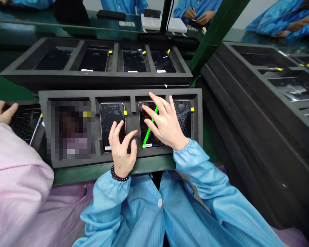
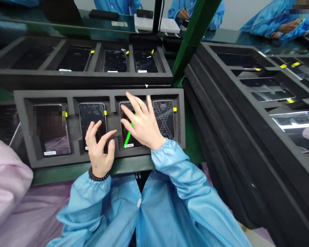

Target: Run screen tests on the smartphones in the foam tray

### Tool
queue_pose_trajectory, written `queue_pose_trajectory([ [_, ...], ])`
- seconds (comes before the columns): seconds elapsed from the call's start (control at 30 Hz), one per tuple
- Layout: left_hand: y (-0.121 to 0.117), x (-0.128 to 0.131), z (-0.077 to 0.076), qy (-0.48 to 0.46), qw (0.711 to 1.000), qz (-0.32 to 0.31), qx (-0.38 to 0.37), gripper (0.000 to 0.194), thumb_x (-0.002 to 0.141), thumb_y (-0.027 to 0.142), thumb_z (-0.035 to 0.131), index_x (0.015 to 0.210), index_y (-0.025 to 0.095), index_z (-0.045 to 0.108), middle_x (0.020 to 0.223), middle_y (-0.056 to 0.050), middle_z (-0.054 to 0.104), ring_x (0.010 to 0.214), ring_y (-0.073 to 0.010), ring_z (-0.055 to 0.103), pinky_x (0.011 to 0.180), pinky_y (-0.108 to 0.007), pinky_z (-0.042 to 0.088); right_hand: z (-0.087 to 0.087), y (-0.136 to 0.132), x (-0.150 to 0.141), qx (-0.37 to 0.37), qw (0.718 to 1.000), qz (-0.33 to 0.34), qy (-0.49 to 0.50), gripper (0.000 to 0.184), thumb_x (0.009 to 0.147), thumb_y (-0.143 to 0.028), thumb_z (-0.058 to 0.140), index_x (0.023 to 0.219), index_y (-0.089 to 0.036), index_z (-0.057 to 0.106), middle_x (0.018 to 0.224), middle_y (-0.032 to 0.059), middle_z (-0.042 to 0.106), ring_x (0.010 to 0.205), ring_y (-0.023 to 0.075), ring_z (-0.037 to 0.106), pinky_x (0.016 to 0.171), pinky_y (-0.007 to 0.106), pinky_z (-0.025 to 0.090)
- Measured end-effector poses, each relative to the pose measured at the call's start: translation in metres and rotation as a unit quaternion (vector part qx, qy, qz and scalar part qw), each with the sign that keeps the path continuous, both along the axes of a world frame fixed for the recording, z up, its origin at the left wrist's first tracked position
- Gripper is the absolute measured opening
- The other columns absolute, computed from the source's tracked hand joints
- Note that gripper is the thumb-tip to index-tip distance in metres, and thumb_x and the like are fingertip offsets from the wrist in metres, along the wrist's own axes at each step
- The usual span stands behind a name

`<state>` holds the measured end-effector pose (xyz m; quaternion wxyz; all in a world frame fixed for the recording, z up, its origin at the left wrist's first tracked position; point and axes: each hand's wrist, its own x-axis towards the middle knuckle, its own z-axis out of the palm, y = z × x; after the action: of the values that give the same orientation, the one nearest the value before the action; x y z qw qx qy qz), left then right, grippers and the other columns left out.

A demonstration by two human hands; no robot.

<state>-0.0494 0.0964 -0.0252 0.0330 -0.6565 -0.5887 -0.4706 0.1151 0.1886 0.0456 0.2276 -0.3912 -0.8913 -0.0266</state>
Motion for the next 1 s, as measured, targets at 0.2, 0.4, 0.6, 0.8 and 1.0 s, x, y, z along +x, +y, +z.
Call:
queue_pose_trajectory([
  [0.2, 0.0, 0.0, -0.001, -0.003, 1.0, -0.002, -0.001, 0.028, 0.096, 0.022, 0.05, 0.116, 0.019, 0.069, 0.151, -0.014, 0.045, 0.149, -0.0286, 0.032, 0.122, -0.05, 0.03, -0.002, 0.013, -0.006, 0.004, 1.0, 0.004, -0.03, 0.041, 0.104, -0.036, 0.044, 0.139, -0.019, 0.056, 0.164, 0.0163, 0.03, 0.149, 0.0302, 0.034, 0.125, 0.065, 0.014],
  [0.4, -0.001, 0.0, 0.0, -0.005, 1.0, -0.004, -0.004, 0.029, 0.096, 0.023, 0.049, 0.117, 0.02, 0.069, 0.153, -0.012, 0.045, 0.149, -0.0303, 0.033, 0.122, -0.051, 0.029, -0.015, -0.034, 0.032, -0.003, 0.999, 0.001, -0.032, 0.033, 0.103, -0.036, 0.046, 0.124, -0.022, 0.068, 0.157, 0.0127, 0.045, 0.145, 0.0284, 0.042, 0.125, 0.063, 0.018],
  [0.6, -0.002, -0.001, 0.0, -0.007, 1.0, -0.009, -0.004, 0.028, 0.094, 0.019, 0.052, 0.116, 0.019, 0.069, 0.152, -0.012, 0.045, 0.149, -0.0306, 0.033, 0.123, -0.051, 0.029, -0.026, -0.069, 0.067, -0.043, 0.999, 0.027, 0.02, 0.034, 0.102, -0.03, 0.048, 0.082, -0.021, 0.075, 0.137, 0.0076, 0.065, 0.132, 0.0248, 0.055, 0.126, 0.056, 0.026],
  [0.8, -0.002, 0.0, -0.001, -0.002, 1.0, -0.009, -0.01, 0.028, 0.093, 0.018, 0.054, 0.117, 0.019, 0.069, 0.153, -0.012, 0.044, 0.15, -0.0314, 0.032, 0.123, -0.052, 0.027, -0.041, -0.05, 0.119, -0.015, 0.961, -0.203, 0.185, 0.047, 0.104, -0.04, 0.039, 0.148, -0.025, 0.047, 0.161, 0.0108, 0.036, 0.148, 0.0307, 0.035, 0.121, 0.06, 0.029],
  [1.0, -0.006, -0.009, 0.0, -0.004, 1.0, -0.003, -0.022, 0.032, 0.093, 0.019, 0.055, 0.121, 0.024, 0.068, 0.156, -0.008, 0.041, 0.151, -0.0321, 0.03, 0.124, -0.056, 0.025, -0.081, -0.046, 0.131, -0.162, 0.902, -0.238, 0.322, 0.071, 0.103, -0.056, 0.033, 0.162, -0.022, 0.012, 0.164, 0.0156, 0.032, 0.149, 0.0278, 0.038, 0.119, 0.052, 0.038],
])
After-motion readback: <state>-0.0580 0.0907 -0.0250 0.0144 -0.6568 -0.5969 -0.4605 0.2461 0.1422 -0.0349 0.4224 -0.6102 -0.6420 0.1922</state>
